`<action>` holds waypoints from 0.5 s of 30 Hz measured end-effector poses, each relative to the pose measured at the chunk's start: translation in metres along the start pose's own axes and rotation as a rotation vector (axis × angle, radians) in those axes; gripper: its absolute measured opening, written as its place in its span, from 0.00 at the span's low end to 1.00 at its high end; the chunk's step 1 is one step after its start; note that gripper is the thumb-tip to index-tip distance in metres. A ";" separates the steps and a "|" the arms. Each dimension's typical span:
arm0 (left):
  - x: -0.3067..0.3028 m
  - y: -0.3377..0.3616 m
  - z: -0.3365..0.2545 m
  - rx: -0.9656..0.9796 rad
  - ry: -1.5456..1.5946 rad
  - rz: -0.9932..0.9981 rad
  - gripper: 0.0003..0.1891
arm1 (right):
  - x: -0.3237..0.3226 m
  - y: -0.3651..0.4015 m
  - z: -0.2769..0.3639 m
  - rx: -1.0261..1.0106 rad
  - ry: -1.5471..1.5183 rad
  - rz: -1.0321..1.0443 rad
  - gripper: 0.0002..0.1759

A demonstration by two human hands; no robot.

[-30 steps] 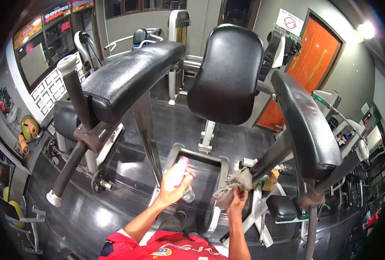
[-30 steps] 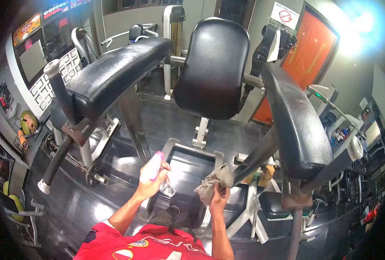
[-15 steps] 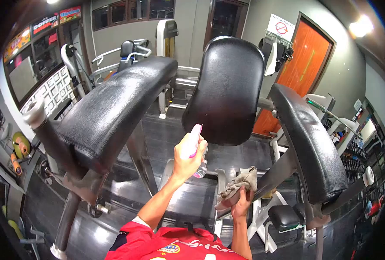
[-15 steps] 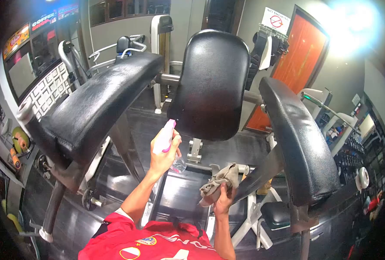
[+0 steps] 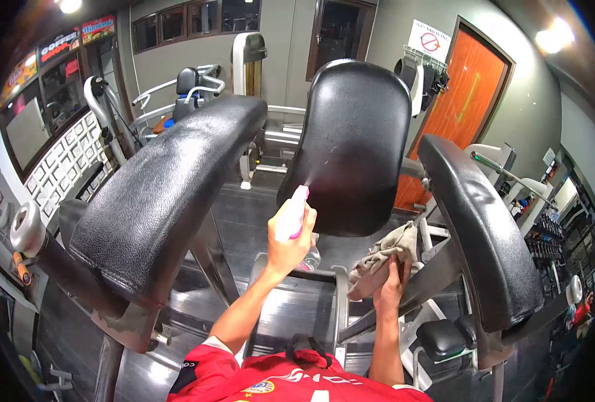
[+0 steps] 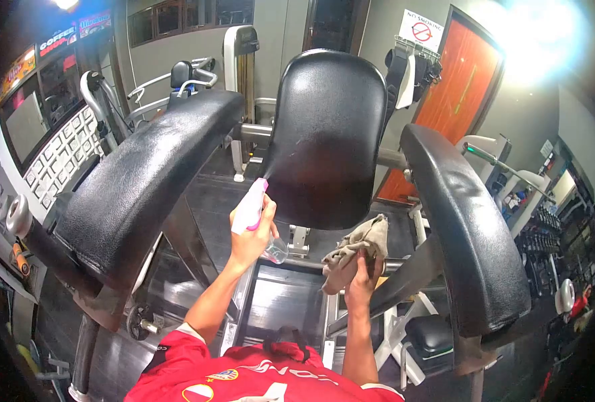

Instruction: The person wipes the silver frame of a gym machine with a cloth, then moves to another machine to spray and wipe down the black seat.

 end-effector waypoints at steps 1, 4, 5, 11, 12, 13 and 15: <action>-0.002 -0.002 -0.001 -0.002 -0.034 -0.030 0.07 | 0.002 -0.009 0.001 -0.024 0.059 0.024 0.25; 0.001 -0.003 -0.011 0.011 -0.017 -0.080 0.04 | 0.016 -0.029 0.002 -0.011 -0.066 0.026 0.27; 0.007 -0.003 -0.013 0.053 -0.059 -0.019 0.06 | 0.032 -0.036 0.007 -0.017 -0.099 0.117 0.23; 0.019 -0.004 -0.028 0.104 -0.049 -0.034 0.12 | 0.103 -0.094 0.067 -0.430 0.022 0.169 0.22; 0.019 -0.002 -0.030 0.137 -0.060 -0.038 0.14 | 0.120 -0.104 0.077 -0.501 0.016 0.192 0.21; 0.019 0.000 -0.031 0.139 -0.061 -0.036 0.14 | 0.132 -0.119 0.087 -0.606 0.077 0.212 0.20; 0.016 0.004 -0.028 0.079 -0.037 -0.033 0.10 | 0.164 -0.137 0.104 -0.761 0.179 0.205 0.19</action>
Point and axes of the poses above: each hand's wrist, its own y-axis away from the middle knuckle, its own x-axis out of the palm, z = x × y, the point moved 9 cm from there along -y, towards the middle knuckle, and after that the axes turned 14 degrees about -y, right-handed, at the moved point
